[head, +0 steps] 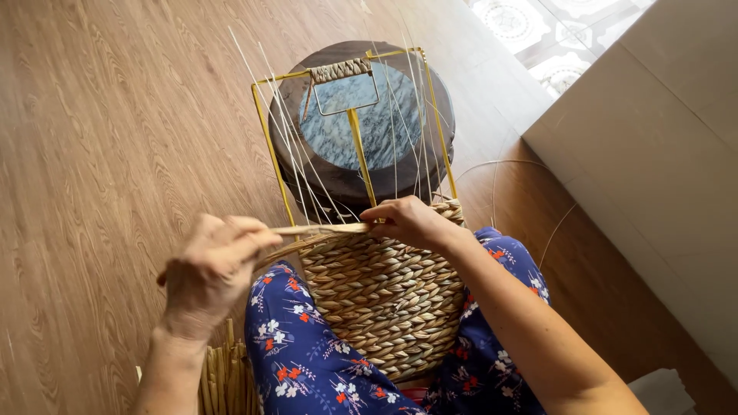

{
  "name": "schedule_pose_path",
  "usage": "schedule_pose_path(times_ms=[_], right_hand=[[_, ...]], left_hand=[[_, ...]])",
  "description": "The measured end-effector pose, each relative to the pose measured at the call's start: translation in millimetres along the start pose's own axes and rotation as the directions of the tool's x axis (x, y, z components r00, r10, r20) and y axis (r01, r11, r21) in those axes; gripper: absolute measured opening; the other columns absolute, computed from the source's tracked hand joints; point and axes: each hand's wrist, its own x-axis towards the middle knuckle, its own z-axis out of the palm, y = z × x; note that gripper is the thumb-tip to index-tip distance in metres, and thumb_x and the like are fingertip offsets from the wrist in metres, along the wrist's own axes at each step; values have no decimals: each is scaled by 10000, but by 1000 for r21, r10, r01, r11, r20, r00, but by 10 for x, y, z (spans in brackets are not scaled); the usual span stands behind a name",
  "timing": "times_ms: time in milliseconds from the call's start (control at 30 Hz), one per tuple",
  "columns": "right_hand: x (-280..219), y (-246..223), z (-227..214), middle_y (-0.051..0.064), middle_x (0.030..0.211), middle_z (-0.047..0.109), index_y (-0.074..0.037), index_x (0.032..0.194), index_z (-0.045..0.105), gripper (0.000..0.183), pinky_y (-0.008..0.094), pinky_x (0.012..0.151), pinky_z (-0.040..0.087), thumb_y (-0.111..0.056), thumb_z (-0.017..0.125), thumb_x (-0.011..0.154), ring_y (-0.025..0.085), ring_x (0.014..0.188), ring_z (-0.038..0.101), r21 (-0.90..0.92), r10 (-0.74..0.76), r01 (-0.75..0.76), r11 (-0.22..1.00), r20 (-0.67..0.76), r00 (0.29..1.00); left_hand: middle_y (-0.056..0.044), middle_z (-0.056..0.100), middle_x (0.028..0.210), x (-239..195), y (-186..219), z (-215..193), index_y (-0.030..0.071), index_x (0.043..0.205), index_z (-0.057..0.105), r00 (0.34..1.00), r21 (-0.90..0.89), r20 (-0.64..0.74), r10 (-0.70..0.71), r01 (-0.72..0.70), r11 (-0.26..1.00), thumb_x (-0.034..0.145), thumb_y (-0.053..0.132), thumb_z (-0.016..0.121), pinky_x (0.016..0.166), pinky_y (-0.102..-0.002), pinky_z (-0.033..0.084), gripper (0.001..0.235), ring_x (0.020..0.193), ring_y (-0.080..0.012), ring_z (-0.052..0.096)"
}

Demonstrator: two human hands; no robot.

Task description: The person sits on the floor with a woven basket body on their lap and weaves thin flexible strips around a metal frame at the basket's top rim, threading and tightening each strip by hand to form the rim. They work one strip at a time, bending and tucking the ends into the weave.

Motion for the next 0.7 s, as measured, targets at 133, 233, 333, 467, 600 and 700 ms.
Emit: schedule_pose_path(times_ms=[133,233,333,467,600,700], right_hand=[[95,-25,157,62,990,781,-93,1083,754,225,332,777,615,-219,698,905,224,849,774,77,131,-126,989,-68,989],[63,19,285,112,911,738,-51,971,707,147,394,731,571,-184,704,909,303,821,724,-88,-56,35,996,-246,968],[37,12,314,130,880,714,-51,1013,646,113,408,686,560,-140,656,943,320,795,709,-4,-40,41,999,-324,945],[9,14,292,134,853,706,-55,1087,583,131,400,665,550,-122,614,979,304,769,713,79,55,-33,996,-290,955],[0,20,274,119,763,692,-51,1066,562,161,367,588,544,-105,648,941,233,650,706,233,199,-145,962,-228,953],[5,140,311,88,735,713,-41,1029,571,105,319,547,566,-116,632,990,151,607,705,399,246,-132,908,-251,936]], left_hand=[[-1,702,903,223,365,-38,165,899,794,975,89,-210,-71,91,992,829,172,772,767,-354,518,74,857,-243,577],[-5,681,861,125,537,594,143,966,801,910,-197,-340,-237,178,964,970,187,766,801,-390,519,56,873,-219,596],[-86,705,837,103,503,1481,109,948,793,913,-261,74,-400,405,876,947,233,705,704,-412,561,152,784,-246,657],[-39,723,611,339,354,1891,125,1146,694,520,-366,645,-559,853,372,1011,188,539,585,-337,551,215,565,-154,661],[-57,643,614,496,578,1549,113,991,789,452,-440,585,-673,874,204,1033,280,566,465,-288,449,282,517,-132,568],[-45,685,754,244,734,1908,92,861,790,800,-419,39,-598,557,717,1018,306,653,494,-251,469,299,606,-97,609]])
